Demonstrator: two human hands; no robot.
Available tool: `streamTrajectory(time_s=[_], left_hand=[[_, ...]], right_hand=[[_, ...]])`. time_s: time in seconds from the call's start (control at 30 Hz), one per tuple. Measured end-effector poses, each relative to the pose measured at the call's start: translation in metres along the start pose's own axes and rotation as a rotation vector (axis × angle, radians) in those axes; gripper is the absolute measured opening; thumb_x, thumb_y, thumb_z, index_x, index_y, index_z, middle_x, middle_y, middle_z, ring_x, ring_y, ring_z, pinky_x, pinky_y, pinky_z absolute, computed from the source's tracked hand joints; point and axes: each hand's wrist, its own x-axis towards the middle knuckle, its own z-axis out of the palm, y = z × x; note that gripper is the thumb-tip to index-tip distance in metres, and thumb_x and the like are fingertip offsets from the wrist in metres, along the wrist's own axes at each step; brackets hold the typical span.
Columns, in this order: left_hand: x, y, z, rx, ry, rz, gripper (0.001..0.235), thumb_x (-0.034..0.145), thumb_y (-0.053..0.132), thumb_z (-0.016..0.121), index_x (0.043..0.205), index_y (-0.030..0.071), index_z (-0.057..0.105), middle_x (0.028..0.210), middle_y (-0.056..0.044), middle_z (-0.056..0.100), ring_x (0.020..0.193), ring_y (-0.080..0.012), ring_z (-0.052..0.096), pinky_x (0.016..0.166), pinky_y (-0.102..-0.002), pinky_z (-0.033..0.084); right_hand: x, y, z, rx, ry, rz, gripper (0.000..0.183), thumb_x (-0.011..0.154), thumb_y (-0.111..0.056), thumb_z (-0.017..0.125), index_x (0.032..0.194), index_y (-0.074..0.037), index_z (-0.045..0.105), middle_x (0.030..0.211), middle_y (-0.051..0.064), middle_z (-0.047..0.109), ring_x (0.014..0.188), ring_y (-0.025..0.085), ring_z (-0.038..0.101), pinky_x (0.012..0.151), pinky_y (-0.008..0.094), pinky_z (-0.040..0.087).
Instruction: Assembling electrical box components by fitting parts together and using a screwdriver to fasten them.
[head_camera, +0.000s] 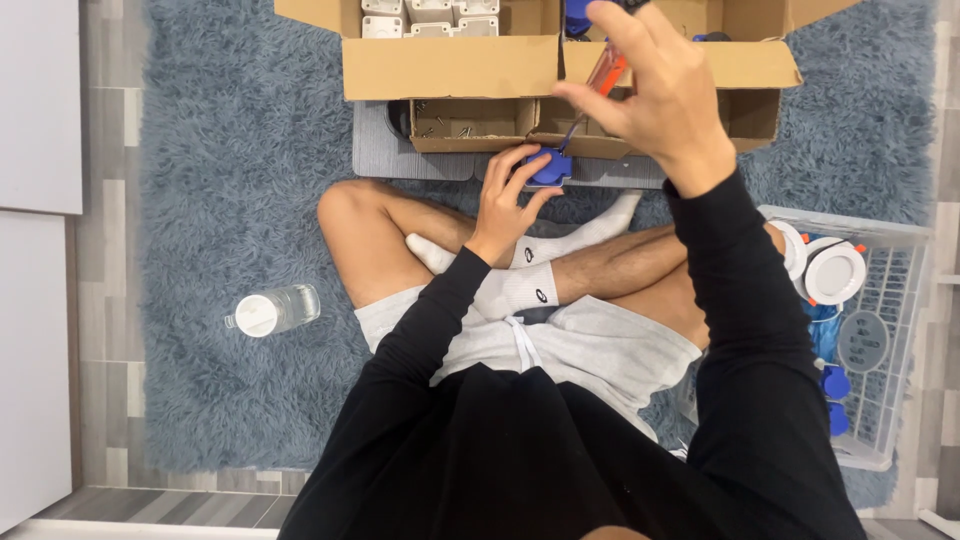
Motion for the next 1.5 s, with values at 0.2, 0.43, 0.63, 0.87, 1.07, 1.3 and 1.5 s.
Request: streamTrajectory(time_s=[0.2, 0.43, 0.63, 0.87, 1.07, 1.3, 1.5], left_hand=[[0.0, 0.0, 0.0, -0.007, 0.004, -0.005, 0.05, 0.088, 0.022, 0.095, 0.133, 0.011, 0.074, 0.144, -0.004, 0.063, 0.132, -0.0282, 0.063, 0.116, -0.041, 0.056], [0.0, 0.002, 0.0, -0.016, 0.01, -0.016, 0.049, 0.088, 0.022, 0.095, 0.132, 0.011, 0.075, 0.145, -0.004, 0.063, 0.132, -0.0283, 0.062, 0.117, -0.041, 0.055], [-0.001, -0.001, 0.001, -0.006, 0.003, -0.019, 0.05, 0.088, 0.022, 0.095, 0.132, 0.011, 0.075, 0.145, -0.005, 0.063, 0.132, -0.0286, 0.062, 0.116, -0.041, 0.055], [-0.002, -0.001, 0.001, -0.015, -0.001, -0.023, 0.051, 0.089, 0.022, 0.094, 0.134, 0.012, 0.074, 0.146, -0.004, 0.063, 0.131, -0.0278, 0.063, 0.116, -0.04, 0.055], [0.0, 0.003, 0.0, -0.022, 0.009, -0.029, 0.049, 0.089, 0.022, 0.094, 0.132, 0.011, 0.075, 0.144, -0.004, 0.064, 0.131, -0.0275, 0.063, 0.115, -0.04, 0.056], [0.0, 0.003, -0.001, -0.028, 0.003, -0.036, 0.049, 0.088, 0.021, 0.094, 0.132, 0.011, 0.075, 0.145, -0.004, 0.063, 0.132, -0.0276, 0.062, 0.116, -0.041, 0.055], [0.0, 0.003, -0.001, -0.019, 0.005, -0.03, 0.049, 0.088, 0.022, 0.095, 0.132, 0.011, 0.075, 0.144, -0.004, 0.064, 0.132, -0.0279, 0.063, 0.115, -0.04, 0.056]], right_hand=[[0.013, 0.005, -0.032, 0.978, -0.396, 0.174, 0.085, 0.093, 0.032, 0.054, 0.168, 0.0, 0.031, 0.165, 0.03, 0.05, 0.138, 0.041, 0.067, 0.115, 0.044, 0.061], [0.021, -0.005, -0.037, 0.642, -0.235, 0.103, 0.071, 0.098, 0.018, 0.09, 0.16, 0.013, 0.058, 0.126, 0.026, 0.08, 0.101, 0.03, 0.079, 0.098, 0.039, 0.065], [0.01, -0.006, -0.001, 0.282, -0.005, 0.033, 0.053, 0.098, -0.001, 0.107, 0.137, 0.008, 0.073, 0.109, 0.017, 0.071, 0.081, 0.026, 0.063, 0.074, 0.037, 0.053], [0.017, -0.013, -0.01, 0.066, -0.003, 0.003, 0.055, 0.104, -0.017, 0.105, 0.146, 0.001, 0.074, 0.105, 0.008, 0.069, 0.072, 0.019, 0.057, 0.065, 0.032, 0.047], [0.027, -0.007, -0.039, 0.751, -0.377, 0.113, 0.085, 0.088, 0.023, 0.063, 0.166, 0.002, 0.038, 0.159, 0.028, 0.058, 0.137, 0.039, 0.068, 0.106, 0.044, 0.063], [0.024, -0.009, -0.033, 0.531, -0.204, 0.092, 0.068, 0.095, 0.009, 0.098, 0.155, 0.008, 0.066, 0.118, 0.02, 0.079, 0.097, 0.027, 0.075, 0.092, 0.037, 0.065], [0.016, -0.012, -0.006, 0.213, -0.033, 0.039, 0.051, 0.101, -0.008, 0.108, 0.137, 0.004, 0.074, 0.101, 0.01, 0.061, 0.076, 0.021, 0.056, 0.07, 0.033, 0.048]])
